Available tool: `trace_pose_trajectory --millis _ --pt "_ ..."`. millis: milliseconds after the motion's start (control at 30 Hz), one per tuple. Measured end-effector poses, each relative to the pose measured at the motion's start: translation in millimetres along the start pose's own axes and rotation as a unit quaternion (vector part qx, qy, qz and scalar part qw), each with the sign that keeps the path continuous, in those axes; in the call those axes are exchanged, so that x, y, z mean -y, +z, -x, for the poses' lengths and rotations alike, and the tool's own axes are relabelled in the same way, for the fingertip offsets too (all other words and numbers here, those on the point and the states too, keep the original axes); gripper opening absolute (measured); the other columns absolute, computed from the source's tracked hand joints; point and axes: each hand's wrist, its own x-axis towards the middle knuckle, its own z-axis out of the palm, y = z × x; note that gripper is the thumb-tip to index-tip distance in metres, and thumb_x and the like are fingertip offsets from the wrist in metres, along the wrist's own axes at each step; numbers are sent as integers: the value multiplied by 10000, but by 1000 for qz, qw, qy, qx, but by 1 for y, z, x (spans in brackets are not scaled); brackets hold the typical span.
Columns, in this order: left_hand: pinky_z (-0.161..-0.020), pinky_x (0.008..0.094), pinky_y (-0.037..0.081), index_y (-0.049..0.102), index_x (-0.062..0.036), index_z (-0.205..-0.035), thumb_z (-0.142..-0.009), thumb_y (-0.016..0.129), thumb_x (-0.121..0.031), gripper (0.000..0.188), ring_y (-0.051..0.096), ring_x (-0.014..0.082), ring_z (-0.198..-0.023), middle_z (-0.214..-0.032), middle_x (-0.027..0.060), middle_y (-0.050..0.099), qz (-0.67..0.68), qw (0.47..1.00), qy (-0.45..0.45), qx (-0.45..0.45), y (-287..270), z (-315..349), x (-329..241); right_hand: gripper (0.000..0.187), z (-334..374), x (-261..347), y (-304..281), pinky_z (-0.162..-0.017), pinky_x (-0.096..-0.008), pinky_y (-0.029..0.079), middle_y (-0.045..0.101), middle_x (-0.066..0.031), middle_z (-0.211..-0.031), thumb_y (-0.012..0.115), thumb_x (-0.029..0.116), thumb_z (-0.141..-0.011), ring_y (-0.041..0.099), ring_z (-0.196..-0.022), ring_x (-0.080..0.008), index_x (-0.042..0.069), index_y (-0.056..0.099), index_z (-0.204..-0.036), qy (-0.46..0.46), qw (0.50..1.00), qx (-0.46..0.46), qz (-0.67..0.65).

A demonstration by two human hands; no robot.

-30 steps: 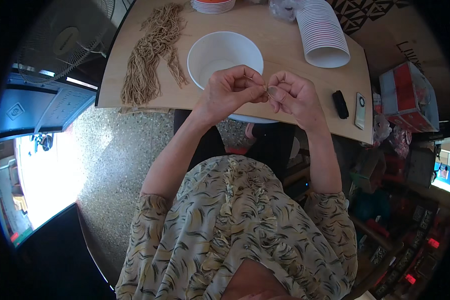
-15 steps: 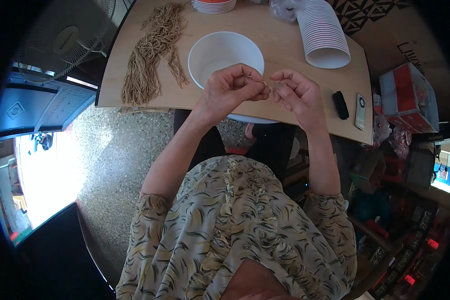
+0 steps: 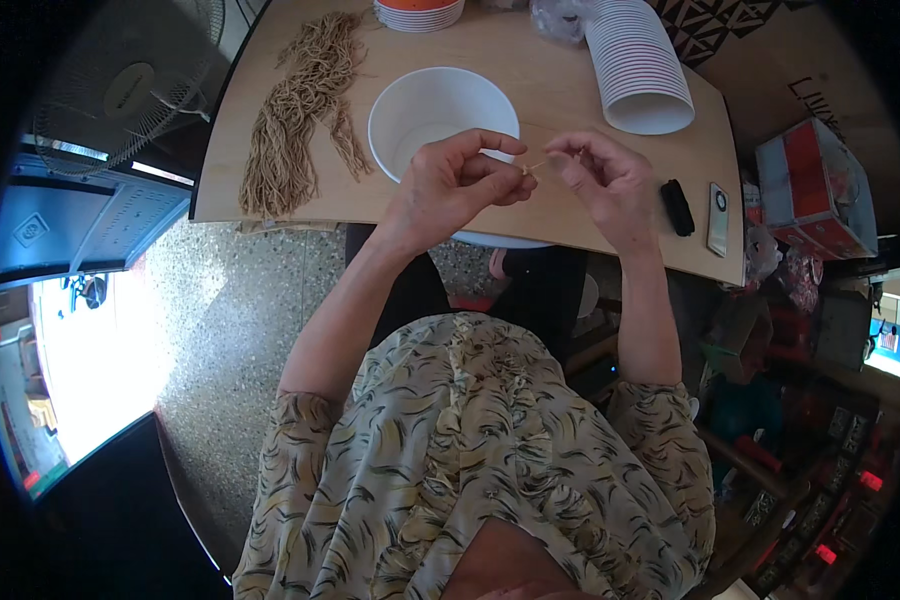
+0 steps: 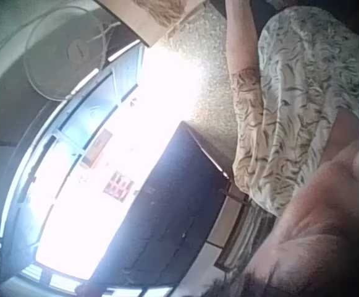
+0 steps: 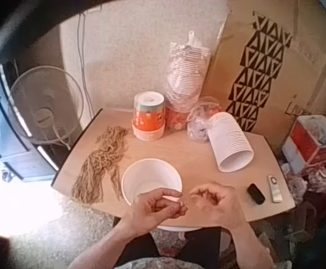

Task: Securing paper bowls with rubber bands for packaging.

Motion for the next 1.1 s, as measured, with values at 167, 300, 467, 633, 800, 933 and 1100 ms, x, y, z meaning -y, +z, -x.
trace_pose_trajectory --millis 167,300,467,633,800,933,1100 --pt "-881 291 585 506 59 -1270 -995 577 -36 299 706 185 -976 -1014 151 722 -119 992 15 -25 7 -1 -3 146 2 2 8 -575 -172 381 619 35 -831 758 96 -879 463 -652 -3 -1 721 -982 11 998 47 45" --pt "-874 290 587 494 65 -1260 -1008 545 -29 273 708 196 -970 -1010 163 718 -82 996 20 -1 9 -2 -3 125 5 -9 10 -642 -181 449 631 19 -872 728 59 -893 551 -731 -29 -15 699 -989 24 999 17 -18" --pt "-866 293 590 515 82 -1225 -1025 526 -58 245 712 207 -954 -1001 171 714 -55 998 -29 17 7 -8 -2 99 6 -7 17 -637 -179 445 614 28 -841 700 82 -918 555 -728 -26 -5 685 -961 57 995 -36 -79" --pt "-799 260 591 605 72 -1102 -1029 552 -131 222 718 177 -887 -959 144 716 -39 994 -81 62 7 -15 -10 96 7 -16 19 -614 -174 412 587 45 -819 645 90 -945 507 -682 -17 -1 654 -974 61 979 -81 -179" --pt "-783 270 605 621 96 -1083 -1008 566 -78 197 728 184 -850 -936 170 724 -15 995 -81 47 3 -18 -17 154 5 -30 2 -619 -177 416 607 13 -871 630 122 -969 520 -711 -20 -1 643 -1060 99 956 -70 -268" --pt "-776 260 602 626 94 -1074 -1010 569 -87 200 725 178 -844 -937 160 722 -36 994 -95 36 -2 -21 -19 257 -4 -22 -9 -702 -224 486 647 -21 -1040 615 122 -980 585 -800 -72 5 628 -1209 90 977 -31 -191" --pt "-767 257 601 630 91 -1075 -1009 569 -85 197 721 168 -834 -924 147 721 -78 990 -96 60 2 -30 -28 317 -12 -35 -6 -874 -298 516 648 -75 -1168 613 139 -985 640 -938 -136 -18 606 -1261 -68 991 72 -90"
